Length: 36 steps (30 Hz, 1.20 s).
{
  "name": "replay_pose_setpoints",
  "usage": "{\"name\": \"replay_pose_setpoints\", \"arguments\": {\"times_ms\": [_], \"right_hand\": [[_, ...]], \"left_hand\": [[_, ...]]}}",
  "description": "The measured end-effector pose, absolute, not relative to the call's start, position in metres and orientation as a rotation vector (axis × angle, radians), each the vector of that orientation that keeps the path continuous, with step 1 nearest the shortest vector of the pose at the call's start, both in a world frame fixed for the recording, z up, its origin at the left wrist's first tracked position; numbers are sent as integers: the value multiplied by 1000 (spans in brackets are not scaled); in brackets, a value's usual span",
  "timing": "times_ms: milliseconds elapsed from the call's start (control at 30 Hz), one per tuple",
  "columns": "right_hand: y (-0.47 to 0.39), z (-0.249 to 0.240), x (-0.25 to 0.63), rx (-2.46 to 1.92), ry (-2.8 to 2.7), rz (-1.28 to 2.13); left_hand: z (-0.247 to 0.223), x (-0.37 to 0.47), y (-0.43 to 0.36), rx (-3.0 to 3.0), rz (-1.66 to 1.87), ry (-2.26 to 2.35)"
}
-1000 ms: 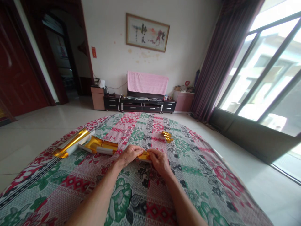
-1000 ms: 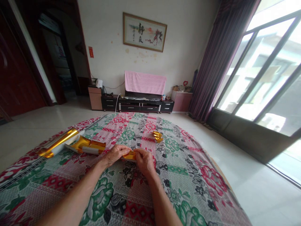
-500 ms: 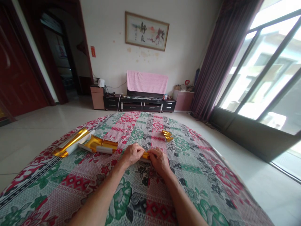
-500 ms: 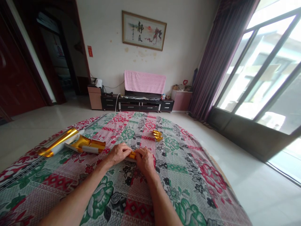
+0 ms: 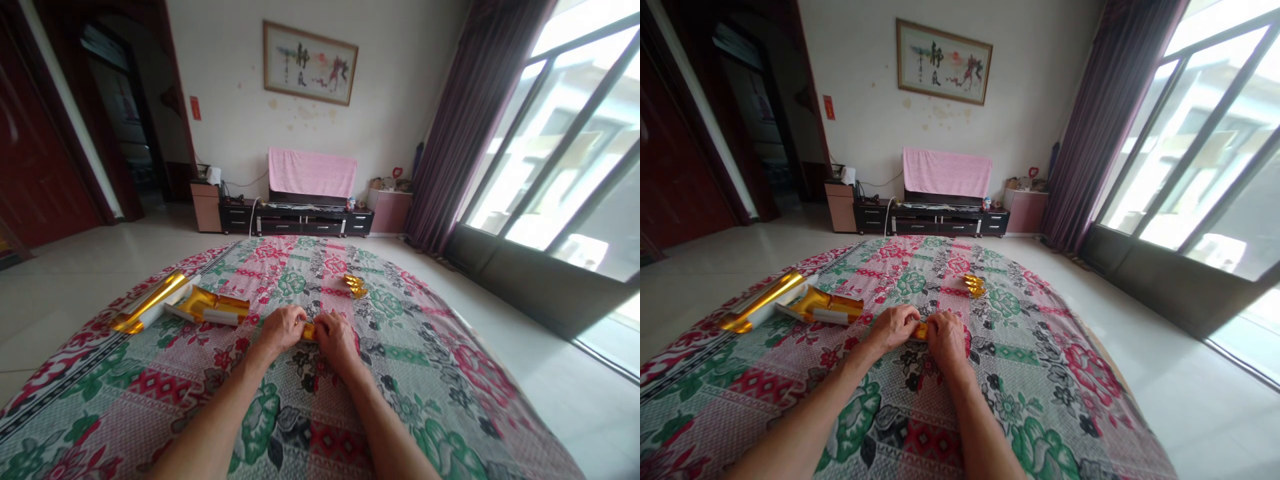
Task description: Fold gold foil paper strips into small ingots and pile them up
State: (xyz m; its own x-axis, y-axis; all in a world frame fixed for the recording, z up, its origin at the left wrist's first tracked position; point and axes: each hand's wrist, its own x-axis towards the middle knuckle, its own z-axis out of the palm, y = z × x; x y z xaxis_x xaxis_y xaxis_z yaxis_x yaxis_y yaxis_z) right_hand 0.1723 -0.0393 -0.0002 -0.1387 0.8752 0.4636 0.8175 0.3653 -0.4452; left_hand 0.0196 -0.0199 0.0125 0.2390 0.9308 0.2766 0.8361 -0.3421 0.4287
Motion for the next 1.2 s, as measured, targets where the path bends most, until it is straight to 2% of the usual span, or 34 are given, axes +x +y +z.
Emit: {"name": "replay_pose_setpoints", "arguments": {"times_ms": [1200], "right_hand": [[-41,-3,168,-1507,-1969,96]], "left_hand": [[15,21,-18,2301,664,1725]]}}
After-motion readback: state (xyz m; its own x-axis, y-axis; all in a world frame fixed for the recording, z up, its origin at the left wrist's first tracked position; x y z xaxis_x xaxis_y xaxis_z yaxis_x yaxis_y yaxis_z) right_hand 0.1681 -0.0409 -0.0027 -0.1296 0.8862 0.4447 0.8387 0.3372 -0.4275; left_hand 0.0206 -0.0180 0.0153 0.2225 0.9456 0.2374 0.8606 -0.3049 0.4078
